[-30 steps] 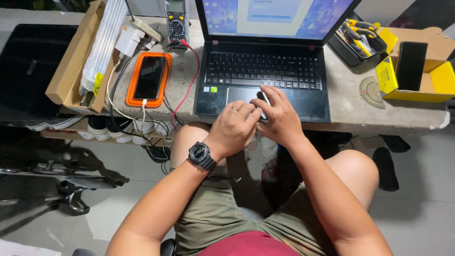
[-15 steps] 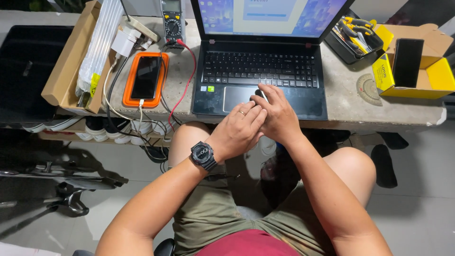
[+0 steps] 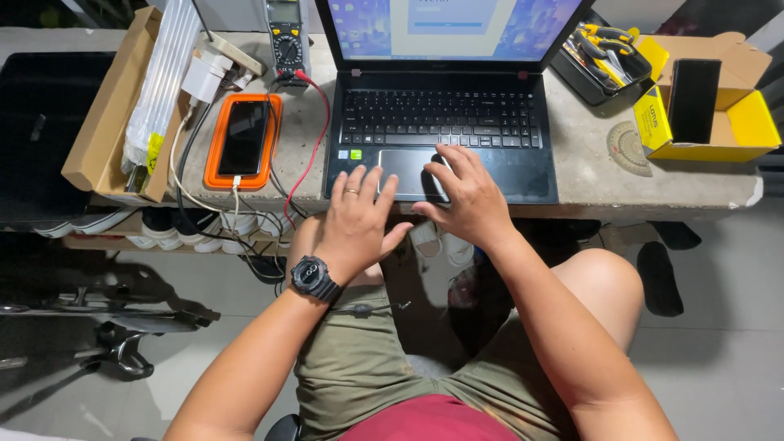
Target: Diagnosing electronic devices using a laptop and a digital multimeter at a repair bench.
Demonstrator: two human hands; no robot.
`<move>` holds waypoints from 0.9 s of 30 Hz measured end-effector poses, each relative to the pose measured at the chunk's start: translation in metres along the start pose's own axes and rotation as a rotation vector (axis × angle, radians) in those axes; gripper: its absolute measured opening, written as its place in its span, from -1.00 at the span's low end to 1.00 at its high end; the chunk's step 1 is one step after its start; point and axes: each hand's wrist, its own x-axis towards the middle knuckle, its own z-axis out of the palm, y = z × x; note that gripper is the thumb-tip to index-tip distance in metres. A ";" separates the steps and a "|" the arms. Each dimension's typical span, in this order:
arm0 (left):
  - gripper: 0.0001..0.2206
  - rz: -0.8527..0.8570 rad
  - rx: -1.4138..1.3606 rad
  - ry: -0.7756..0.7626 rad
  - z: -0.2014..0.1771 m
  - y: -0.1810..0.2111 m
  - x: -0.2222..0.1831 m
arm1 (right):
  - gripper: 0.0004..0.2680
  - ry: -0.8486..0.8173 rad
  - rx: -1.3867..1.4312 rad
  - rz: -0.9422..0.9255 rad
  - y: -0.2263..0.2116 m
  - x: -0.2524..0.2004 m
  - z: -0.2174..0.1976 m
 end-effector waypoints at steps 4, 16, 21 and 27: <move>-0.22 -0.070 -0.009 0.025 0.009 -0.007 -0.009 | -0.54 -0.023 -0.008 0.009 -0.002 0.000 -0.004; -0.33 -0.161 -0.117 0.135 0.015 -0.012 -0.020 | -0.50 -0.026 -0.019 0.012 -0.001 -0.002 -0.002; -0.35 -0.171 -0.123 0.126 0.015 -0.011 -0.019 | -0.49 -0.027 -0.027 0.012 0.001 -0.003 0.001; -0.36 -0.177 -0.139 0.130 0.014 -0.011 -0.019 | -0.50 -0.009 -0.053 -0.003 0.000 -0.002 0.002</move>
